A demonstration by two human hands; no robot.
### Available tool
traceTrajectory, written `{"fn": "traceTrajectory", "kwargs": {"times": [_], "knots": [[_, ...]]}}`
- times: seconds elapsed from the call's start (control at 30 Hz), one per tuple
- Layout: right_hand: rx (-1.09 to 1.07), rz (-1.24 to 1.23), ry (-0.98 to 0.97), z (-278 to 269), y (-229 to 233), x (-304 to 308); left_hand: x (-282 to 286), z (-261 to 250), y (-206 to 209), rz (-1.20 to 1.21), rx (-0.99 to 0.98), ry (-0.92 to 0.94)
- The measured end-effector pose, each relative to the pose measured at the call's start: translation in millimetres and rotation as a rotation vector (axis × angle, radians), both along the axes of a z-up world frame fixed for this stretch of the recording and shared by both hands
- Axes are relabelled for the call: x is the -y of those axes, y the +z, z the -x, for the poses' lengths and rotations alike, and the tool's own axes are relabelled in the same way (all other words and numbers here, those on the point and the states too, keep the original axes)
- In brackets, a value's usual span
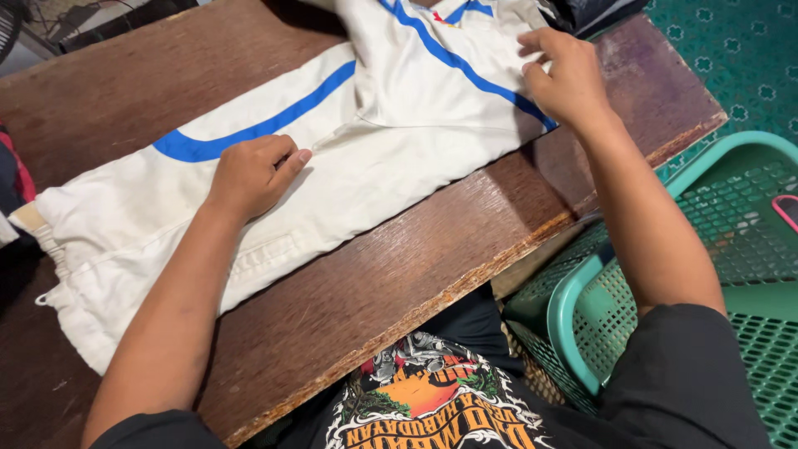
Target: The person folds a pair of white pants with blue stripes and then a white zip-up jacket by hand on a wooden table, smoothing out the fabric as they go, and places them onto a stack of other folded items.
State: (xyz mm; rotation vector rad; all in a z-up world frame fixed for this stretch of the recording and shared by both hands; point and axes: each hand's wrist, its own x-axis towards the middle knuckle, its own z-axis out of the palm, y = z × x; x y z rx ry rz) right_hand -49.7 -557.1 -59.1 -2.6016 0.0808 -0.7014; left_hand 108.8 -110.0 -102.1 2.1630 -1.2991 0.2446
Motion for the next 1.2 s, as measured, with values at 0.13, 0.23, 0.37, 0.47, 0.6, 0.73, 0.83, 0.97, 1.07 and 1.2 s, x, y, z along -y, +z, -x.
{"fn": "traceTrajectory", "kwargs": {"times": [0.13,0.23,0.37,0.47,0.6,0.73,0.83,0.97,1.07,1.2], "knots": [[-0.102,0.102,-0.2,12,-14,1,3,5,6,-0.026,-0.053,0.045],[-0.076,0.217,-0.192,7,-27,2,3,10,8,0.015,0.013,0.021],[0.166,0.059,-0.101,-7,-38,8,4,10,4,-0.013,0.066,0.064],[0.223,0.038,-0.141,-14,-48,13,2,10,3,-0.003,0.148,0.064],[-0.012,0.293,-0.203,-8,-62,11,4,12,8,0.015,0.094,0.032],[0.026,0.318,-0.211,-5,-64,6,3,10,10,0.0,-0.032,0.056],[0.131,0.327,-0.179,-2,-65,4,-1,7,11,0.028,-0.093,0.084],[0.395,0.213,-0.107,3,-63,14,-2,4,3,-0.047,-0.041,0.158],[0.164,0.253,-0.195,2,-63,14,-1,8,0,-0.027,0.022,0.121],[0.183,0.452,-0.184,3,-50,3,6,19,13,-0.082,0.212,0.131]]}}
